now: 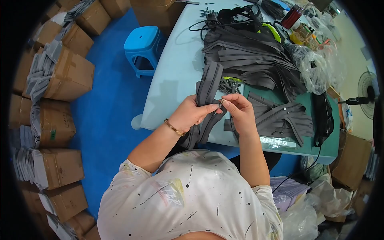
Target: Assembling sliders onto zipper tapes in a workshop environment.
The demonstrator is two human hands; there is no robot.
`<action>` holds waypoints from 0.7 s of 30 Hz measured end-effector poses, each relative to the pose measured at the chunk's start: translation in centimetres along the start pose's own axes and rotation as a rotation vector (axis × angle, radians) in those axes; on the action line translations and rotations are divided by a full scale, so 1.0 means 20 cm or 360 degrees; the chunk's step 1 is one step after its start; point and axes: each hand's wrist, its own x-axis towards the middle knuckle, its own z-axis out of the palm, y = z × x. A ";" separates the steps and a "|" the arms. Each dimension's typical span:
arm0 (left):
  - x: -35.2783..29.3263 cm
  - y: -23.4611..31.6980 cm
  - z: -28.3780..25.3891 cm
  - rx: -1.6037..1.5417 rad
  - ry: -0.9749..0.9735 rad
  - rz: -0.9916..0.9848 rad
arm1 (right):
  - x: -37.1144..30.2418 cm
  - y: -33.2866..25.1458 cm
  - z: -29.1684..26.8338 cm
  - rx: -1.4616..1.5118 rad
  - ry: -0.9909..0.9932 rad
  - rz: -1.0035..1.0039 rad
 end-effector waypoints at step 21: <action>0.01 -0.03 -0.01 0.0057 0.0027 -0.0118 | 0.00 -0.08 -0.04 -0.0293 -0.0165 0.0068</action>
